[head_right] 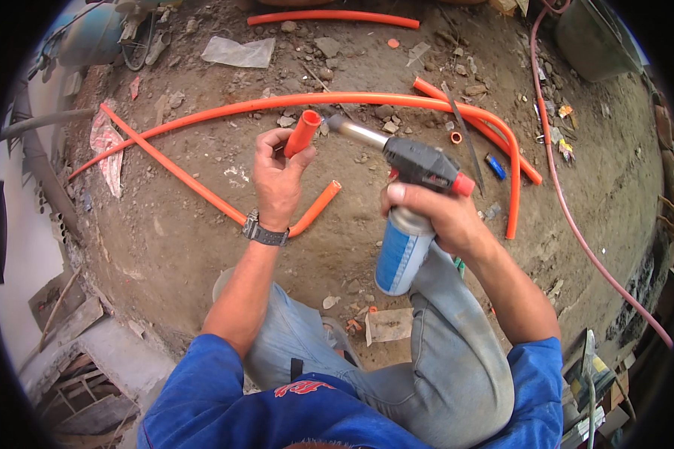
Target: The person sits on the ground and uses a blowtorch to heat the end of an orange plastic pipe. After heating, they insert a white pipe segment into the orange pipe to fuse them together.
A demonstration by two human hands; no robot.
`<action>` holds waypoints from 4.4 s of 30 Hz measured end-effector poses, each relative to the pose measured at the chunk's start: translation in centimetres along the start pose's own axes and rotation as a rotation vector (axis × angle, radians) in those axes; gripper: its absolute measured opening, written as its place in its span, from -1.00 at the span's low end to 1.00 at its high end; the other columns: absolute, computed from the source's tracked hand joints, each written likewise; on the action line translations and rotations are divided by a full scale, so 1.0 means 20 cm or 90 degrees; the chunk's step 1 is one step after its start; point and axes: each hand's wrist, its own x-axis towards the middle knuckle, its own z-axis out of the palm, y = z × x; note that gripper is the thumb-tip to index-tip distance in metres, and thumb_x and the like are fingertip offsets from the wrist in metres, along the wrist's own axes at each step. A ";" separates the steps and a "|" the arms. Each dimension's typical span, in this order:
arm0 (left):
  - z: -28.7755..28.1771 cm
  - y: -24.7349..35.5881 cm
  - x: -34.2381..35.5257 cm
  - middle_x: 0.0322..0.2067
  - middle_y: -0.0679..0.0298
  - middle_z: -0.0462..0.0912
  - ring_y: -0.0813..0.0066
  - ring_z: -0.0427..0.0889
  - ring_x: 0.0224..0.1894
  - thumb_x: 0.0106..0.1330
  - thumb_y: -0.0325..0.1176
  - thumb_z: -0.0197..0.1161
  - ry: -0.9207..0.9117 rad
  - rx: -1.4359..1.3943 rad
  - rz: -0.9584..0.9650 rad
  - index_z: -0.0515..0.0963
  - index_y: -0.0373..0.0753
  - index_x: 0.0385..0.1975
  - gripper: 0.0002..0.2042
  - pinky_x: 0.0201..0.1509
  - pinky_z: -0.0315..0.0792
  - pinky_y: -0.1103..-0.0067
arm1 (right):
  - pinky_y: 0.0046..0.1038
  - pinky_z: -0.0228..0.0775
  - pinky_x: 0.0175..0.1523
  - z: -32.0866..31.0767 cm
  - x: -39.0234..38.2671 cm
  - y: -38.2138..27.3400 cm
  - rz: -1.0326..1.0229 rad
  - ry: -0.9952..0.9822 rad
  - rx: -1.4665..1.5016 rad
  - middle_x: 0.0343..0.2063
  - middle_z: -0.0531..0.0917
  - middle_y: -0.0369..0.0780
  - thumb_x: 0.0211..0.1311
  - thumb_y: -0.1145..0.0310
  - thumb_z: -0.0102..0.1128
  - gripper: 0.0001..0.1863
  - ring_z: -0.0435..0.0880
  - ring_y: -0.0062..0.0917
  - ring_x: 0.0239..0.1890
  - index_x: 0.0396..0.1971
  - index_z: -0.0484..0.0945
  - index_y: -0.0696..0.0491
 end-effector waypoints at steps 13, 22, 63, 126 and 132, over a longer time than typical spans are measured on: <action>0.03 0.07 -0.01 0.00 0.18 0.55 0.42 0.63 0.02 0.37 -0.47 0.32 -0.114 -0.205 -0.114 0.33 -0.32 0.24 -0.52 0.11 0.60 0.44 | -0.29 0.62 -0.12 -0.01 0.02 0.04 0.004 0.075 0.050 -0.41 0.69 -0.12 0.31 0.20 0.29 -0.69 0.73 -0.37 -0.30 -0.28 0.59 0.19; -0.08 -0.01 0.05 -0.15 0.16 0.60 0.27 0.70 -0.11 0.60 -0.18 0.03 -0.127 -0.325 -0.309 0.34 -0.27 0.10 -0.70 0.00 0.68 0.21 | -0.23 0.68 -0.19 -0.10 -0.01 0.14 0.000 0.133 0.056 -0.34 0.68 -0.11 0.38 0.30 0.25 -0.71 0.76 -0.29 -0.32 -0.09 0.49 0.21; -0.05 0.21 0.02 -0.32 0.40 0.55 0.70 0.39 -0.42 0.53 -0.28 0.17 -0.123 -0.117 -0.046 0.55 -0.32 0.07 -0.72 -0.34 0.34 0.67 | -0.34 0.51 0.07 -0.02 -0.14 0.14 -0.067 0.019 -0.015 -0.26 0.71 -0.19 0.27 0.31 0.44 -0.63 0.68 -0.48 -0.12 -0.04 0.55 0.15; -0.02 0.19 0.00 -0.08 0.15 0.71 0.49 0.68 -0.19 0.36 -0.46 0.41 -0.144 -0.492 -0.346 0.48 -0.33 0.07 -0.65 -0.06 0.61 0.52 | -0.28 0.59 -0.09 0.04 0.04 -0.02 0.046 0.009 -0.004 -0.38 0.71 -0.09 0.26 0.25 0.35 -0.65 0.72 -0.37 -0.27 -0.12 0.54 0.19; -0.04 0.16 0.00 -0.04 0.14 0.67 0.48 0.67 -0.14 0.37 -0.50 0.38 -0.178 -0.457 -0.337 0.46 -0.34 0.12 -0.64 0.00 0.61 0.47 | -0.30 0.59 -0.11 0.03 0.01 -0.02 0.042 -0.007 -0.024 -0.37 0.71 -0.09 0.26 0.24 0.35 -0.65 0.72 -0.38 -0.27 -0.14 0.54 0.19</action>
